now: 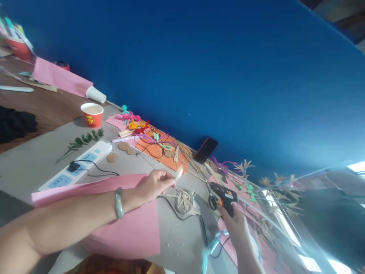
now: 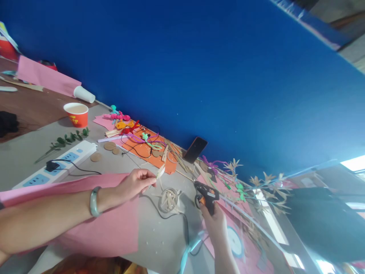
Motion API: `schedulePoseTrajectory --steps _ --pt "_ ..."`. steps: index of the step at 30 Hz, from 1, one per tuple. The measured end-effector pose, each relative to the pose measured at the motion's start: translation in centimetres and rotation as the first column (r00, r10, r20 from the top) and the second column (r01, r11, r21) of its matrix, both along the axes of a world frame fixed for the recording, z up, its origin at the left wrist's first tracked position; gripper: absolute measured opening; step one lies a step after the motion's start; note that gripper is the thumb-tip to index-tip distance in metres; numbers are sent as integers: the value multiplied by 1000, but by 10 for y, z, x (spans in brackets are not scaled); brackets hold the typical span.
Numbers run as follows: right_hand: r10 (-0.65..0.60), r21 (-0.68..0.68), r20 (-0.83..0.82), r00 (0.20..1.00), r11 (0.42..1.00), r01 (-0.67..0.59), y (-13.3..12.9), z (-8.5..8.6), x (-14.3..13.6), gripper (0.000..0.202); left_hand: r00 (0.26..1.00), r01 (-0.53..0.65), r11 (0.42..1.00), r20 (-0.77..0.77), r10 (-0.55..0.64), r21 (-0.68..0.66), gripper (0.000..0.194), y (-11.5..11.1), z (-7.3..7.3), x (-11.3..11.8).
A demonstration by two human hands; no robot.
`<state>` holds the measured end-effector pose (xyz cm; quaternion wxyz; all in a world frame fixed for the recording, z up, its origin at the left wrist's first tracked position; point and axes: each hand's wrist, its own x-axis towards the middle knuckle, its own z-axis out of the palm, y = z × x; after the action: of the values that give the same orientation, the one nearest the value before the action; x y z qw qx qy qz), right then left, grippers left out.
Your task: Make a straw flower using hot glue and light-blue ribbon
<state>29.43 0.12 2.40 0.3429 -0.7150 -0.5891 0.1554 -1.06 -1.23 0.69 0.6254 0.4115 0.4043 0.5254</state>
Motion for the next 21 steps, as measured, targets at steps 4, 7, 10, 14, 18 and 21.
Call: schedulePoseTrajectory --steps 4,7,10,14,18,21 --pt "113 -199 267 957 978 -59 10 -16 17 32 1000 -5 1000 9 5 7 21 -1 0 1" --pt "160 -332 399 903 943 -20 15 -23 24 31 1000 5 1000 12 -5 27 23 -2 1 1" --pt "151 -328 538 830 944 41 14 -26 23 35 1000 13 999 7 -13 48 23 -3 3 1" --pt "61 -22 656 752 998 -62 1 -12 -1 45 998 32 998 -50 -29 58 23 -6 5 0" --pt "428 13 226 875 897 -442 -20 14 -55 28 998 35 998 -59 -32 57 19 -10 7 1" --pt "554 45 -20 832 832 -553 -28 26 -98 23 998 39 998 -50 -36 53 19 -11 6 2"
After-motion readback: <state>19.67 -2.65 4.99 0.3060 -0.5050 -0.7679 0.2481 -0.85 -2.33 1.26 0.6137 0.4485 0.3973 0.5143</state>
